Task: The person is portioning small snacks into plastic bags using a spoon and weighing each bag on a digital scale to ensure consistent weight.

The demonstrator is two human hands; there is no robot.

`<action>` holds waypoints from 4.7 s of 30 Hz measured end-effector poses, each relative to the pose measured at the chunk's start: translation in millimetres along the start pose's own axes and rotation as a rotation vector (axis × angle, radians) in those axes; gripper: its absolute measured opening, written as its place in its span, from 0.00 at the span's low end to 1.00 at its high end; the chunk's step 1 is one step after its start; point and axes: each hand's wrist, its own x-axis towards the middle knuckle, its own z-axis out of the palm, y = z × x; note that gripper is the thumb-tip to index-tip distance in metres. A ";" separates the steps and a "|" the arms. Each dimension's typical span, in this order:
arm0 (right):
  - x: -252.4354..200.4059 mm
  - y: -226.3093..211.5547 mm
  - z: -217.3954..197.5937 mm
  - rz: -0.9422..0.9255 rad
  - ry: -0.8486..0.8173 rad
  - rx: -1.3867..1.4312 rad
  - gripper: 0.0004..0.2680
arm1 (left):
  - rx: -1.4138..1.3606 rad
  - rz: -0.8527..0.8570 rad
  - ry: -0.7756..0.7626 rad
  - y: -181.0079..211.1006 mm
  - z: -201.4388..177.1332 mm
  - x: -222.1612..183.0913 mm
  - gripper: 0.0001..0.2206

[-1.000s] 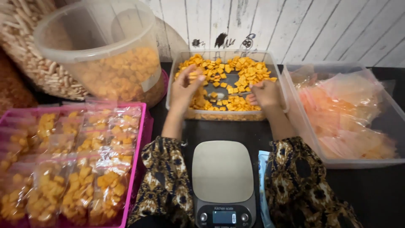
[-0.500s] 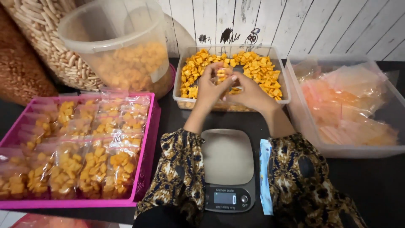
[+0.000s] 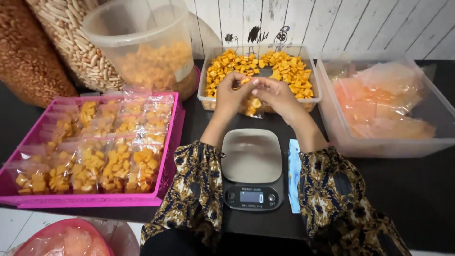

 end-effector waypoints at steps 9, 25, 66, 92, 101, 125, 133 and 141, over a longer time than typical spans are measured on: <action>-22.6 10.5 4.4 0.126 0.103 0.090 0.12 | -0.220 -0.142 -0.075 41.7 -2.2 -45.0 0.15; -37.7 62.1 6.8 -0.040 0.186 0.261 0.09 | 0.414 0.215 -0.015 35.4 -2.3 -86.9 0.05; -35.5 168.6 -77.7 0.009 0.520 -0.852 0.08 | 0.850 0.345 0.190 -56.3 -108.5 -76.9 0.04; -45.8 145.7 -62.4 0.066 0.533 -0.829 0.07 | 0.621 0.122 0.360 -85.9 -125.2 -67.8 0.05; -48.3 139.5 -59.7 0.078 0.533 -0.795 0.07 | 0.613 0.118 0.347 -82.1 -123.1 -70.3 0.04; -50.4 51.9 -1.6 -0.053 0.217 -0.028 0.05 | 0.091 0.004 -0.104 14.9 -31.2 -92.7 0.12; -50.8 49.6 -1.3 -0.018 0.211 0.108 0.11 | -0.059 -0.059 -0.037 -5.1 -2.2 -79.3 0.06; -45.5 58.3 -3.5 -0.089 0.260 0.046 0.08 | -0.013 0.061 -0.023 13.3 14.2 -84.4 0.07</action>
